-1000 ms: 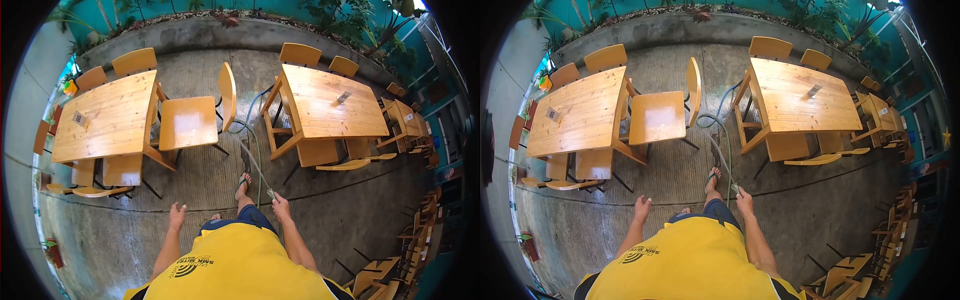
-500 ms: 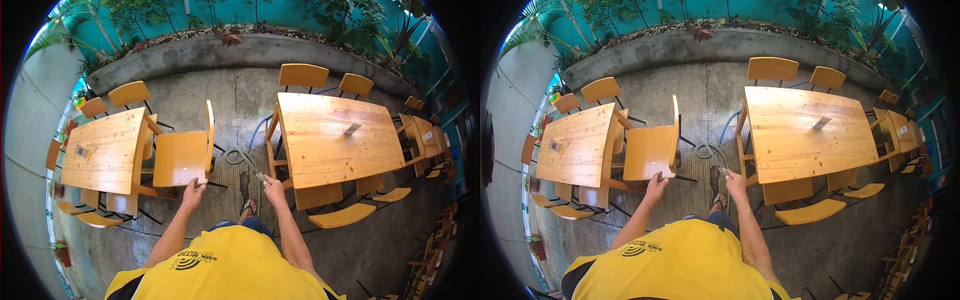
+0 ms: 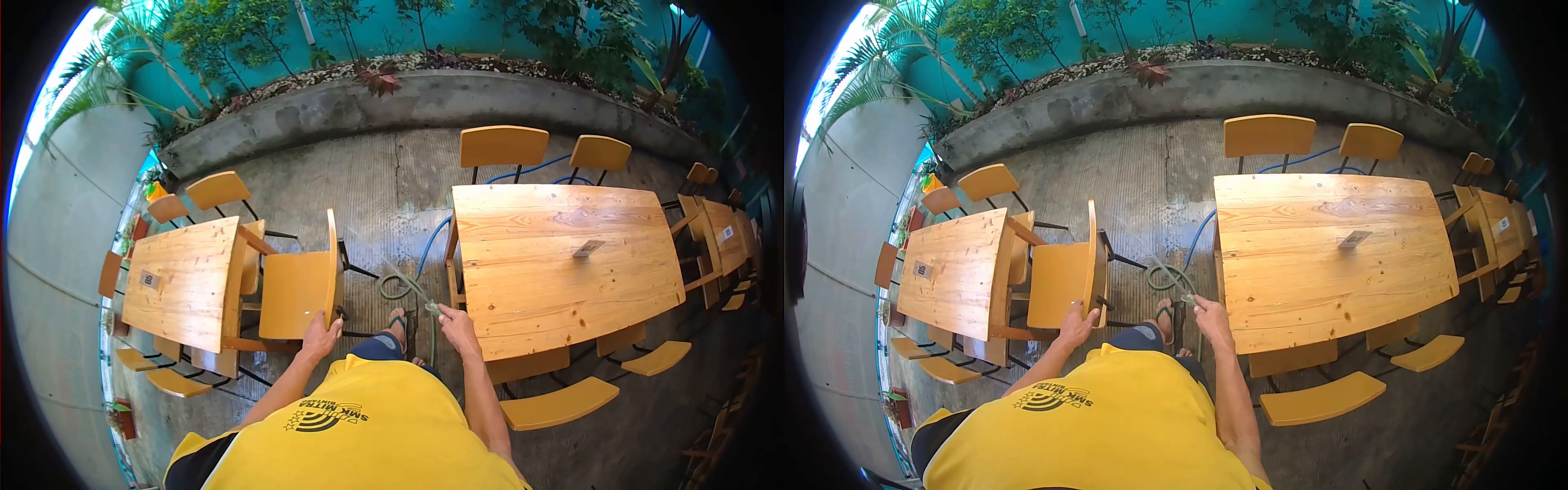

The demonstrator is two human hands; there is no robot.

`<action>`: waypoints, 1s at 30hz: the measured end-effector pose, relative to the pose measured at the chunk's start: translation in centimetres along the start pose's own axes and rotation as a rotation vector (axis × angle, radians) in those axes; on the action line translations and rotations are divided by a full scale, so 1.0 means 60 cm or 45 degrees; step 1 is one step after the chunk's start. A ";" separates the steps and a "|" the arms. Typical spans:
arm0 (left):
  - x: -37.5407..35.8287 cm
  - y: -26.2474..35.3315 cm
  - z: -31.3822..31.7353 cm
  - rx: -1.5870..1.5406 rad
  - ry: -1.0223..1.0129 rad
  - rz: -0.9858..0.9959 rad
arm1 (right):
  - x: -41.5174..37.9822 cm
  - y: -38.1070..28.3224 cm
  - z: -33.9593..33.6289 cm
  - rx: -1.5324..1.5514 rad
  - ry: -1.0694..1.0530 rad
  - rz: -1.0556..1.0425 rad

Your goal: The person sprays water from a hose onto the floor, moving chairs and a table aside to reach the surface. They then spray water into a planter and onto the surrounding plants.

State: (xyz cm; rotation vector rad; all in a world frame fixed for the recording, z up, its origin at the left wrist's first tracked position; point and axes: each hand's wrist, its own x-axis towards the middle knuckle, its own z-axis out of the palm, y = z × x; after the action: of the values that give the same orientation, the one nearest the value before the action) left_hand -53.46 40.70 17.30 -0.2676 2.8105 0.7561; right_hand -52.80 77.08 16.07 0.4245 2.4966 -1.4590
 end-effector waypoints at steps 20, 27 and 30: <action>0.364 0.081 0.002 -0.193 0.045 -0.126 | 0.246 -0.096 0.026 0.539 -0.171 0.650; 0.363 0.094 -0.011 -0.153 0.033 -0.063 | 0.289 -0.095 0.025 0.264 -0.246 0.676; 0.361 0.095 -0.008 -0.163 0.040 -0.052 | 0.273 -0.040 0.026 0.204 -0.202 0.565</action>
State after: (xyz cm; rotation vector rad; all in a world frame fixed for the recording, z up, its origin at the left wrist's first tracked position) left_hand -75.60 42.74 14.86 -0.3598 2.7806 0.9317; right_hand -68.91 76.85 11.90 0.7981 2.0026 -1.4433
